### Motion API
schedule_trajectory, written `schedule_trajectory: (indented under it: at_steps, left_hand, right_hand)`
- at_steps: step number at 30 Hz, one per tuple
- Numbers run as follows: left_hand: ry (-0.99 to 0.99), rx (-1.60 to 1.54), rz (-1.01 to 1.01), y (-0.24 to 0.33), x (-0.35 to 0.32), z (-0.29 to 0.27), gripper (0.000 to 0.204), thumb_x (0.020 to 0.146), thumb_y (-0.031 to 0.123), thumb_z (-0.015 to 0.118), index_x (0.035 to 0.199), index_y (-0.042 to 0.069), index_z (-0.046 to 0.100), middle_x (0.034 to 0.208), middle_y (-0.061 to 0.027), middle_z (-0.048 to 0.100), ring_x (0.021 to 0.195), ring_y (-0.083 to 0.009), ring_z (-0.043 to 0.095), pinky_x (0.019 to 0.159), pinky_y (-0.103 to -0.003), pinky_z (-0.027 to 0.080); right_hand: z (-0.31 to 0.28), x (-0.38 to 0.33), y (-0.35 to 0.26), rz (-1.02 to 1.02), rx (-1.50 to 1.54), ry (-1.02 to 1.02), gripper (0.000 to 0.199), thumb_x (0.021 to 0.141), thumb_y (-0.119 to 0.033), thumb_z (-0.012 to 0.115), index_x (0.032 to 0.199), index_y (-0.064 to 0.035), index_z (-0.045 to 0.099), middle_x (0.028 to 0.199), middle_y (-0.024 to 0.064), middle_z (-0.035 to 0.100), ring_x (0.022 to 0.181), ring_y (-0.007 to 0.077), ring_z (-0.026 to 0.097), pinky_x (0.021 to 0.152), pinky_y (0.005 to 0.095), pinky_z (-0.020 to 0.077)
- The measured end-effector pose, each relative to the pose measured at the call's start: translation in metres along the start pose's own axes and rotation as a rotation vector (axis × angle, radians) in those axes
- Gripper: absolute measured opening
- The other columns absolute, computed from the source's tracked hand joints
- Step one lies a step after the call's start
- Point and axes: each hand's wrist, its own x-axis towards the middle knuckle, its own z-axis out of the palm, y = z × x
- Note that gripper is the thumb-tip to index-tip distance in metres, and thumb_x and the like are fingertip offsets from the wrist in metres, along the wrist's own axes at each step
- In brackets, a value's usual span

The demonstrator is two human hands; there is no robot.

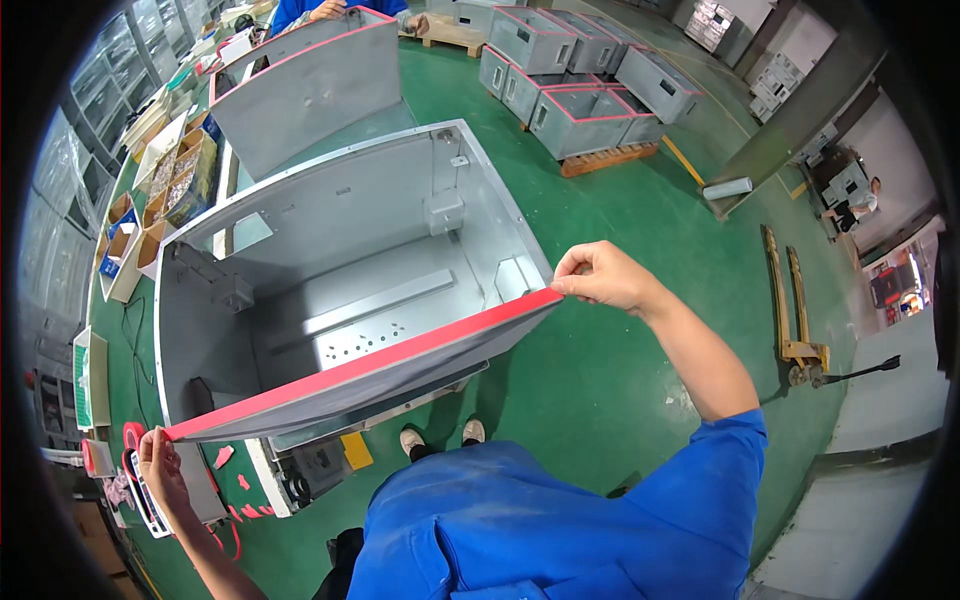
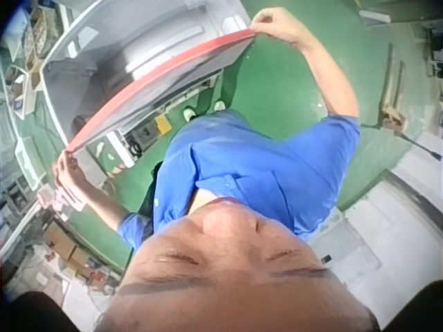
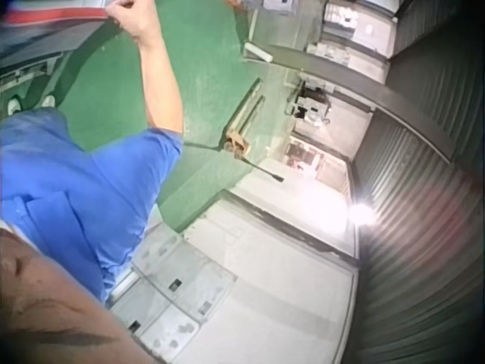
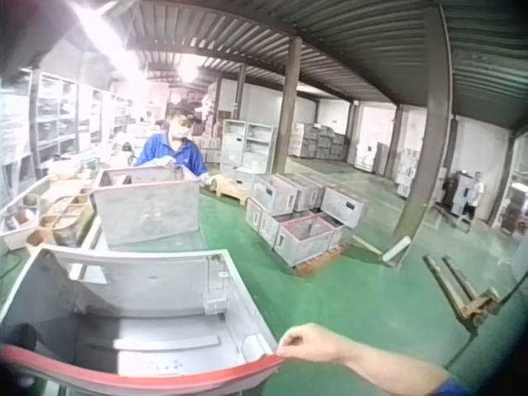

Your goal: Applying red tape to the upper rim and edges of a gray metal enclosure.

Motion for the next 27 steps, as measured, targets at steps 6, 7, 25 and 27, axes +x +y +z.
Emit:
schedule_trajectory:
  at_steps: [6,7,25,27]
  left_hand:
    - [0.038,-0.001,-0.034,-0.0009,0.0033,-0.0011,0.008,0.084,0.013,0.058,0.078,0.010,0.054,0.058,0.0072,0.040,0.046,0.0007,0.030,0.039,-0.016,0.019]
    - [0.040,0.000,-0.029,-0.0012,0.0037,-0.0009,0.008,0.084,0.013,0.058,0.078,0.010,0.054,0.057,0.0072,0.040,0.046,0.0007,0.029,0.039,-0.016,0.019]
    - [0.001,0.021,-0.002,-0.0037,0.0030,-0.0036,0.008,0.084,0.013,0.059,0.078,0.009,0.054,0.056,0.0069,0.039,0.045,0.0007,0.029,0.039,-0.015,0.019]
    - [-0.002,0.027,0.003,-0.0037,0.0024,-0.0038,0.009,0.083,0.013,0.059,0.078,0.009,0.054,0.056,0.0070,0.039,0.045,0.0008,0.029,0.039,-0.015,0.019]
  right_hand:
    - [0.0000,0.0020,-0.0011,0.002,0.009,-0.001,0.014,0.072,-0.013,0.064,0.075,-0.0001,0.060,0.065,0.0037,0.056,0.055,0.0082,0.050,0.048,0.0213,0.0410]
    - [-0.0001,0.0020,-0.0011,0.003,0.005,0.004,0.013,0.072,-0.012,0.064,0.074,0.0000,0.060,0.065,0.0037,0.056,0.055,0.0082,0.050,0.048,0.0213,0.0410]
    - [-0.0009,0.0042,0.0030,-0.054,0.041,0.004,0.012,0.070,-0.010,0.065,0.071,0.0009,0.061,0.063,0.0043,0.057,0.053,0.0081,0.050,0.047,0.0216,0.0400]
    - [-0.0008,0.0038,0.0025,-0.054,0.038,0.008,0.012,0.070,-0.009,0.066,0.071,0.0010,0.061,0.063,0.0043,0.057,0.053,0.0079,0.050,0.047,0.0216,0.0398]
